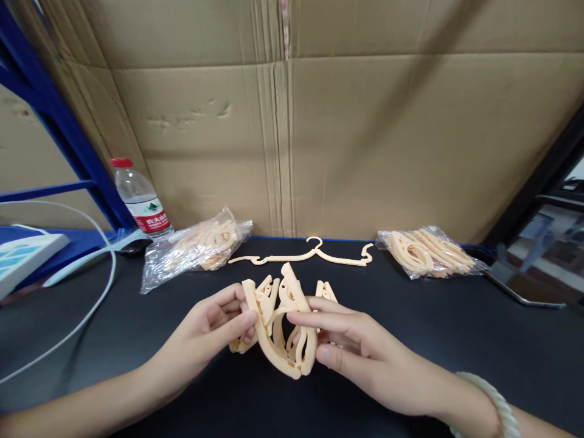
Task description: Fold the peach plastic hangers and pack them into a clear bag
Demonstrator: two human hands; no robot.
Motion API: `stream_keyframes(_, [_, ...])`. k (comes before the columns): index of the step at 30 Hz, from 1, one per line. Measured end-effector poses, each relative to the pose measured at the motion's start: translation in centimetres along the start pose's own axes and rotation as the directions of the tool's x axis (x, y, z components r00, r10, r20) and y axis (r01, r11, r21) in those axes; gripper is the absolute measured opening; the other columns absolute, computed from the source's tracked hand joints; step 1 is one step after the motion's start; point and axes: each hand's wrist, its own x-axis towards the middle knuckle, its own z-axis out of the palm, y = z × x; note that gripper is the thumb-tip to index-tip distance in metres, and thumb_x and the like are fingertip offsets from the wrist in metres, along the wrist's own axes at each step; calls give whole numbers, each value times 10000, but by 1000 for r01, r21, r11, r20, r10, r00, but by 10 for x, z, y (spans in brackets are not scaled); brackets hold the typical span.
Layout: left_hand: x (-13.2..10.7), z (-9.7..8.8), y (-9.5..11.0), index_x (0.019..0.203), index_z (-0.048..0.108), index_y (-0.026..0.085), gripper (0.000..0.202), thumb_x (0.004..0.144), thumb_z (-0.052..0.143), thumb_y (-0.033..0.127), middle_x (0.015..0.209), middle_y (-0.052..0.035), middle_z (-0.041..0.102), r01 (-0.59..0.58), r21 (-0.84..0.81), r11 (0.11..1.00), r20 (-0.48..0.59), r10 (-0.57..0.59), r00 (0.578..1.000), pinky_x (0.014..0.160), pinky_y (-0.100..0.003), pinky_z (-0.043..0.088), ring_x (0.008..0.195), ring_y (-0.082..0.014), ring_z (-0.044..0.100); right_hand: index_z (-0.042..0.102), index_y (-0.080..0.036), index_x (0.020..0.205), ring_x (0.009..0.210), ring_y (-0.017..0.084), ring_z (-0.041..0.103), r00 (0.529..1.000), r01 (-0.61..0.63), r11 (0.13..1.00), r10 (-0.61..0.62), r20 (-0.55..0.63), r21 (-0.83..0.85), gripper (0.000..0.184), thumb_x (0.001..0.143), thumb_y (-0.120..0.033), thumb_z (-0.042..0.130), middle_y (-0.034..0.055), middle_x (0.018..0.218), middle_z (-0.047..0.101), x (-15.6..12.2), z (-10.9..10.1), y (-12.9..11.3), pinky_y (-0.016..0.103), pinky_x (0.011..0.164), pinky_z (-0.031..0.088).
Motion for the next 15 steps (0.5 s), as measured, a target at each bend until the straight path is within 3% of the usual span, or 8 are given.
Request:
stream_keyframes(2, [0, 0, 1, 799, 518, 173, 225, 864, 646, 347, 674, 23, 554, -3, 20, 1000, -1, 3, 1000, 585, -223, 404, 635, -108, 510, 494, -407, 1356, 1446, 263, 122, 1000, -13, 1000, 13, 3, -9, 415, 945, -396, 547, -15, 1477, 417, 0, 2, 0, 545, 1148, 146])
stream_keyframes(10, [-5, 1, 2, 905, 600, 174, 159, 882, 623, 330, 765, -3, 562, -63, 82, 995, 32, 61, 998, 620, -244, 414, 674, -126, 485, 456, -367, 1394, 1434, 292, 168, 999, 10, 999, -12, -39, -50, 478, 932, -365, 577, 21, 1504, 370, -3, 4, 0, 575, 1129, 206])
stream_keyframes(15, [-6, 6, 1, 861, 598, 174, 153, 877, 629, 322, 794, -9, 575, -65, 59, 996, 40, 63, 997, 665, -245, 434, 726, -134, 507, 434, -419, 1393, 1381, 287, 327, 997, 80, 992, -80, 1, -94, 523, 912, -311, 609, 13, 1470, 428, -8, 5, 3, 547, 1101, 312])
